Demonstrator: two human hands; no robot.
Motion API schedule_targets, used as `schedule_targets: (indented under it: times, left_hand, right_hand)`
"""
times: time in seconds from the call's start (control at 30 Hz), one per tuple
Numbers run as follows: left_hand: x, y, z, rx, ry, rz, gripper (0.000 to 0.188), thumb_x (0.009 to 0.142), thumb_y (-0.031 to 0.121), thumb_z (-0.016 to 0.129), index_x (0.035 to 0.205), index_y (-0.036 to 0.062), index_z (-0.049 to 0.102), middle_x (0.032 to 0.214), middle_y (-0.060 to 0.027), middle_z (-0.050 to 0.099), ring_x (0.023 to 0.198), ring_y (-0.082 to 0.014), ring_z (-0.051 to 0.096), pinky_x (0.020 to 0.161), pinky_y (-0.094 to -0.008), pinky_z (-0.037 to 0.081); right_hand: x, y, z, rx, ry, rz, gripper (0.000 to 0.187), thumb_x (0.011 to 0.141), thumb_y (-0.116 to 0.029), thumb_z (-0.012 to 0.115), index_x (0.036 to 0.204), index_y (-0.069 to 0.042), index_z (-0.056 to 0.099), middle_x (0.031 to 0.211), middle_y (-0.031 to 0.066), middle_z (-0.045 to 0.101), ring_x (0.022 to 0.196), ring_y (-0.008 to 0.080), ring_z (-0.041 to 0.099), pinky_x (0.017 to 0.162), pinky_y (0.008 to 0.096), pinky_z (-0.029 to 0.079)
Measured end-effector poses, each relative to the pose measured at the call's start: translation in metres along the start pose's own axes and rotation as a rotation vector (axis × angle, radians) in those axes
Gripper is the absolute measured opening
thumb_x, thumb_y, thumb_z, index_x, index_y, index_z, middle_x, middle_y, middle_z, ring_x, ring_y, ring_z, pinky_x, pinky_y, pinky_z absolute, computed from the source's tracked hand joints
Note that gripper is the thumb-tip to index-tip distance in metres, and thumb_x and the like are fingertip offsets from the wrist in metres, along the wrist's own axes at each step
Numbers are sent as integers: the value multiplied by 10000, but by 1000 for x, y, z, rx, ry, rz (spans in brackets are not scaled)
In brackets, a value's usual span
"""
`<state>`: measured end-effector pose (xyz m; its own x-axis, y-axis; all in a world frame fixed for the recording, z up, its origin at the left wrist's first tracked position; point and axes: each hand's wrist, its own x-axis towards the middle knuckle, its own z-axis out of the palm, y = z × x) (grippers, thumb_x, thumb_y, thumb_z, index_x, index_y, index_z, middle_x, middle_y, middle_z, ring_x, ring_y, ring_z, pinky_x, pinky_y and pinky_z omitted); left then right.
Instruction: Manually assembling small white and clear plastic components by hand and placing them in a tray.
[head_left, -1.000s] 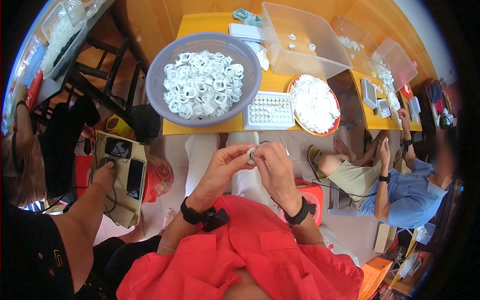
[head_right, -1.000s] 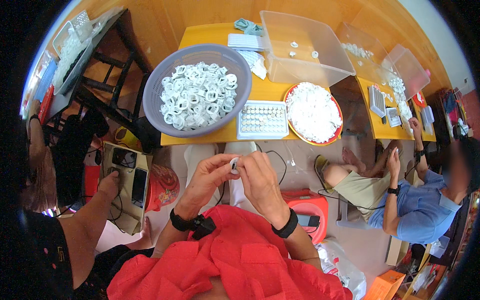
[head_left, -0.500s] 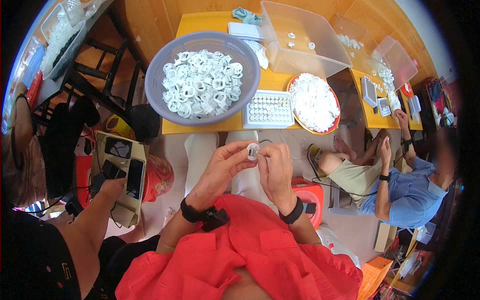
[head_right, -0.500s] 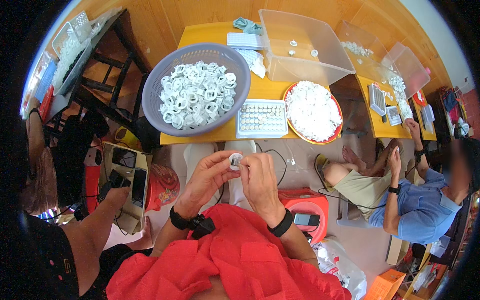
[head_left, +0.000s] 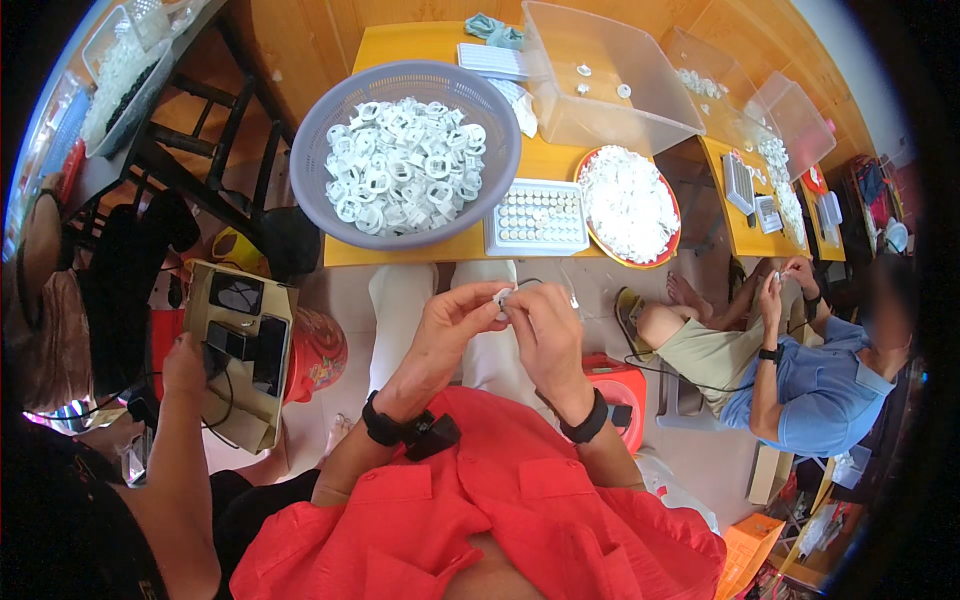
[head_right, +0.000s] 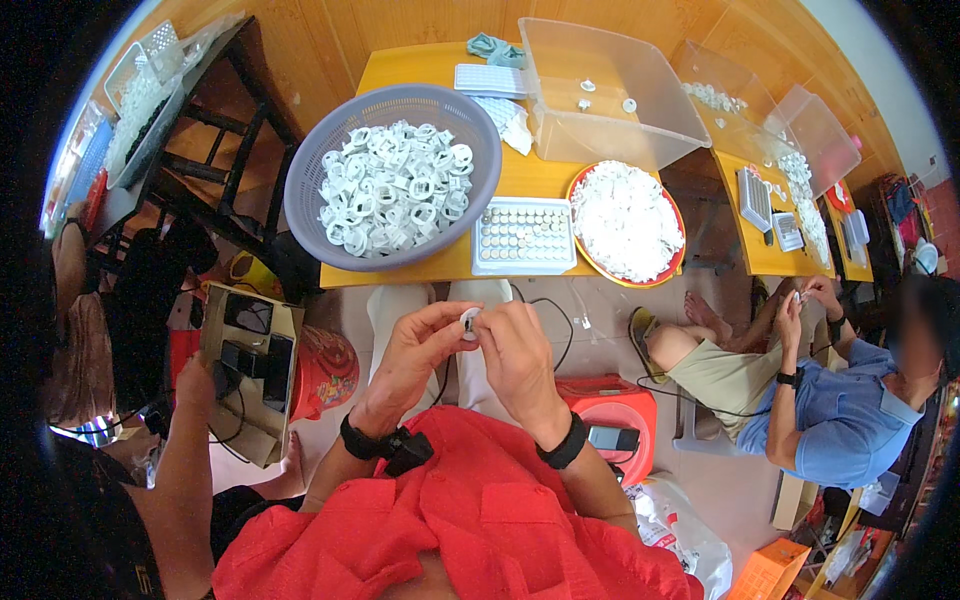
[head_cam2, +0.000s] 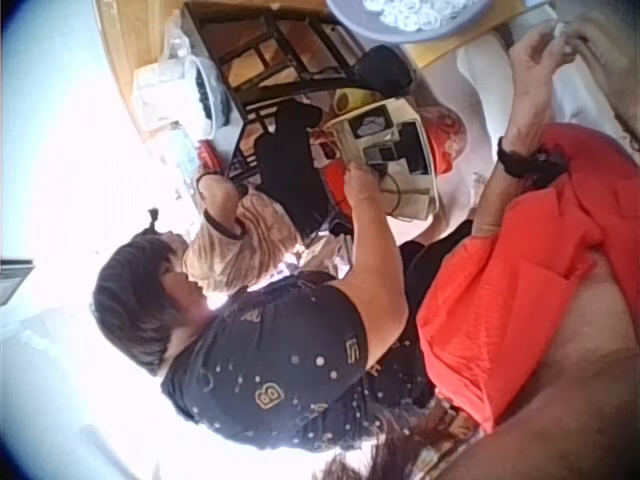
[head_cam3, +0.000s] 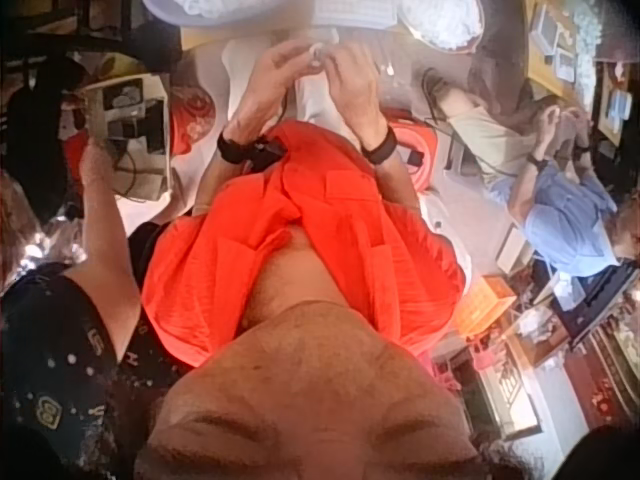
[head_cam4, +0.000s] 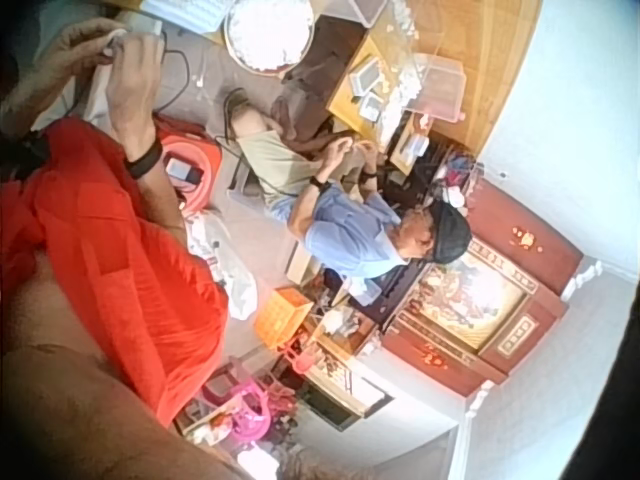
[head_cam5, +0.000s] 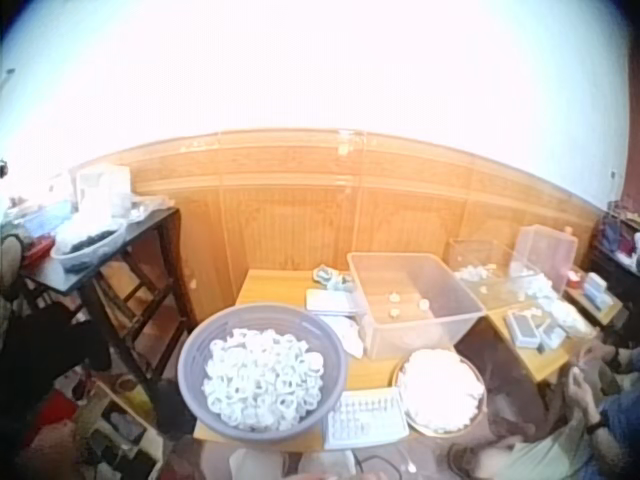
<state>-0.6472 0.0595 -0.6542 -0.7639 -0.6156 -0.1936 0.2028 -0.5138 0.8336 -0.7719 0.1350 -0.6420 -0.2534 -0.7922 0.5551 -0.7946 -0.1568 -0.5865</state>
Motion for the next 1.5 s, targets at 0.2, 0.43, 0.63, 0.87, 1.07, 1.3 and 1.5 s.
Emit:
schedule_targets:
  times: [0.2, 0.43, 0.63, 0.87, 1.07, 1.3, 1.5]
  left_hand:
    - [-2, 4, 1, 109, -36, -15, 264, 872, 97, 523, 1112, -6, 557, 1044, -73, 593, 922, -130, 568, 815, -277, 472]
    - [0, 4, -2, 124, -132, -13, 263, 877, 111, 519, 1109, -7, 556, 1047, -74, 593, 922, -142, 575, 815, -280, 473]
    - [-3, 0, -8, -123, -51, -79, 277, 894, 113, 485, 1135, -19, 520, 1057, -108, 582, 987, -195, 575, 845, -306, 481]
    - [-2, 2, -13, -206, -50, -68, 285, 893, 114, 482, 1139, -27, 511, 1070, -139, 573, 1010, -216, 566, 856, -309, 483]
    - [0, 2, -16, -228, -34, -79, 293, 893, 118, 481, 1146, -29, 504, 1075, -150, 572, 1008, -216, 568, 855, -307, 484]
    - [-2, 5, -13, -209, -29, -99, 301, 897, 122, 475, 1156, -30, 494, 1064, -160, 577, 981, -196, 577, 829, -287, 489]
    - [-4, 6, -15, -220, -19, -94, 296, 897, 116, 472, 1153, -31, 496, 1069, -159, 577, 963, -196, 583, 828, -290, 489]
  right_hand:
    - [-8, 8, 0, 392, -97, 323, 156, 732, 55, 601, 842, -15, 514, 719, 59, 501, 655, 180, 513, 587, 281, 414]
    - [-1, 7, -11, 1071, -86, 739, 152, 767, 12, 615, 864, -38, 508, 769, -19, 502, 703, 42, 480, 640, 190, 417]
    - [26, 50, -11, 375, 51, 554, 62, 741, -15, 622, 786, -15, 578, 691, 22, 515, 645, 99, 504, 600, 236, 416]
    - [40, 80, 14, -138, 64, 274, 43, 704, -9, 599, 736, 19, 589, 682, 137, 527, 670, 292, 528, 607, 374, 413]
    - [43, 79, 20, -180, 70, 238, 23, 698, 9, 586, 716, 23, 581, 694, 156, 531, 693, 315, 525, 626, 389, 413]
    - [40, 86, 22, -117, 64, 265, 50, 685, 36, 575, 733, 24, 583, 698, 158, 543, 683, 321, 533, 623, 394, 421]
    - [44, 60, 6, 67, 80, 410, 102, 711, 23, 577, 812, 13, 574, 703, 111, 568, 628, 226, 564, 585, 314, 446]
